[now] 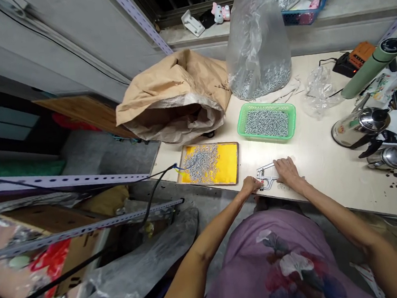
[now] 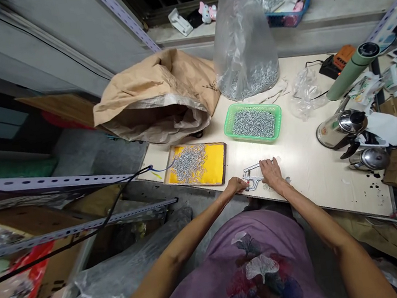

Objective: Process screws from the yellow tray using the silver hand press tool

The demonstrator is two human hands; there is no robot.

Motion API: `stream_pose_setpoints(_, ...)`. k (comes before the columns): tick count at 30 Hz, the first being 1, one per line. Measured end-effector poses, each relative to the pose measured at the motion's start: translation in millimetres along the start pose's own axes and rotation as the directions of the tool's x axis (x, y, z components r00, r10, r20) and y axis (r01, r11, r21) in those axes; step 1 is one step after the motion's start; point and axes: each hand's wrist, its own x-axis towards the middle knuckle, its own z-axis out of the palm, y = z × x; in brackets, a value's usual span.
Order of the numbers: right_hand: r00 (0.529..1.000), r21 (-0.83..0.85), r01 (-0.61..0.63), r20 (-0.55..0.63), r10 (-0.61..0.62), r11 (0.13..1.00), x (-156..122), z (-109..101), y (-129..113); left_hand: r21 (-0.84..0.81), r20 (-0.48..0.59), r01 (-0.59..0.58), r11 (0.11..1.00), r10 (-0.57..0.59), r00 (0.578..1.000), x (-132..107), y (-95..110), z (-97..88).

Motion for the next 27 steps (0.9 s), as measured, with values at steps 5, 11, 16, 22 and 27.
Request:
stream_pose_setpoints(5, 1.000, -0.016, -0.010, 0.017, 0.011, 1.000, -4, -9, -8, 0.239, -0.217, -0.315, 0.919, 0.366, 0.905, -11, -7, 8.3)
stream_pose_setpoints(11, 0.999, -0.027, -0.021, 0.032, 0.022, 0.999, -13, -17, -14, 0.494, 0.030, -0.668, 0.556, 0.757, 0.653, -1, 21, 31.5)
stream_pose_setpoints(16, 0.993, -0.055, -0.117, -0.017, 0.116, 0.992, -25, -16, -10, 0.637, 0.179, -0.643, 0.425, 0.729, 0.660, 11, 39, 34.0)
stream_pose_setpoints(22, 0.994, -0.123, -0.101, 0.026, 0.105, 0.987, -26, -14, -10, 0.766, 0.308, -0.609, 0.206, 0.713, 0.630, 6, 48, 29.5)
stream_pose_setpoints(27, 0.987, -0.097, -0.120, 0.094, 0.129, 0.988, -25, -11, -11, 0.801, 0.359, -0.577, 0.157, 0.646, 0.674, 4, 53, 33.0)
